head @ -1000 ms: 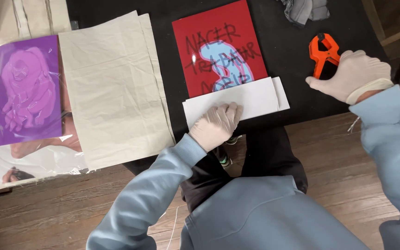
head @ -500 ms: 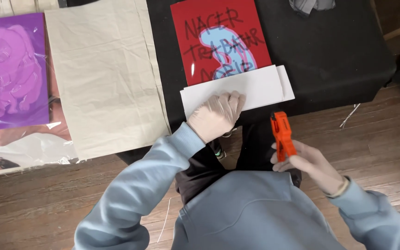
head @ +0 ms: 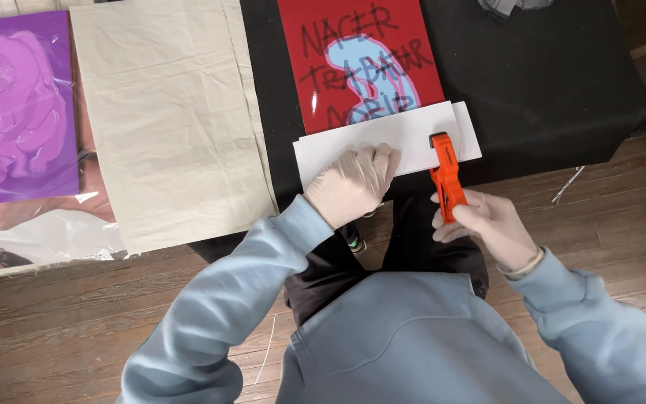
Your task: Prepping and wrapping a piece of artwork using paper and clamps.
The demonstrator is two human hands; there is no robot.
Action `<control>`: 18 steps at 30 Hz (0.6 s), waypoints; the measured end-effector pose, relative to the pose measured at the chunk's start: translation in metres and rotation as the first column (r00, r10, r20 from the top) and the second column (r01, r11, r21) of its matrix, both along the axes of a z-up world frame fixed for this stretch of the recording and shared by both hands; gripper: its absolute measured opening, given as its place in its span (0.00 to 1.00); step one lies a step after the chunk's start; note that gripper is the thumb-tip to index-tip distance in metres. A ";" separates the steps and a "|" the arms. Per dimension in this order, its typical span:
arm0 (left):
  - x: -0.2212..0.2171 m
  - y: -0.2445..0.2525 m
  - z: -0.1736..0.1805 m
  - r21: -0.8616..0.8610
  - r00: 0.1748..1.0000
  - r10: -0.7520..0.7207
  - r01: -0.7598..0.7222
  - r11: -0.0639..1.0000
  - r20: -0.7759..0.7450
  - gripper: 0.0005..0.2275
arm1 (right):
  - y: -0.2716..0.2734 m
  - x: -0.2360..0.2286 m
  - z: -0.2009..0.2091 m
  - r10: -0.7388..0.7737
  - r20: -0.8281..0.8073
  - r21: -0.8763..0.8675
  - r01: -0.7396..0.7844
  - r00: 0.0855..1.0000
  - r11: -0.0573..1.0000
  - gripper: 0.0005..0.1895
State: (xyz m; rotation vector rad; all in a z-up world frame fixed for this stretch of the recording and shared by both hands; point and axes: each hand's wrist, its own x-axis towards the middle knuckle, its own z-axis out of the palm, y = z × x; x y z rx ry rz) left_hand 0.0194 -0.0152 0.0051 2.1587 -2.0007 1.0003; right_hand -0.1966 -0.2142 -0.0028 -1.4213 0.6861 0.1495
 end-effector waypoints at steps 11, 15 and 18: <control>-0.002 0.004 0.005 0.015 1.000 0.016 -0.016 1.000 0.006 0.16 | 0.001 0.008 0.010 0.008 -0.067 -0.011 -0.008 0.998 1.000 0.28; -0.013 0.011 0.008 -0.020 0.998 -0.014 0.012 1.000 -0.069 0.17 | 0.004 -0.007 0.011 0.061 -0.060 -0.004 -0.062 0.996 0.998 0.31; -0.033 0.022 0.002 -0.026 0.987 -0.059 0.056 0.998 -0.151 0.18 | 0.008 -0.033 0.002 0.141 -0.044 0.034 -0.140 0.989 0.990 0.34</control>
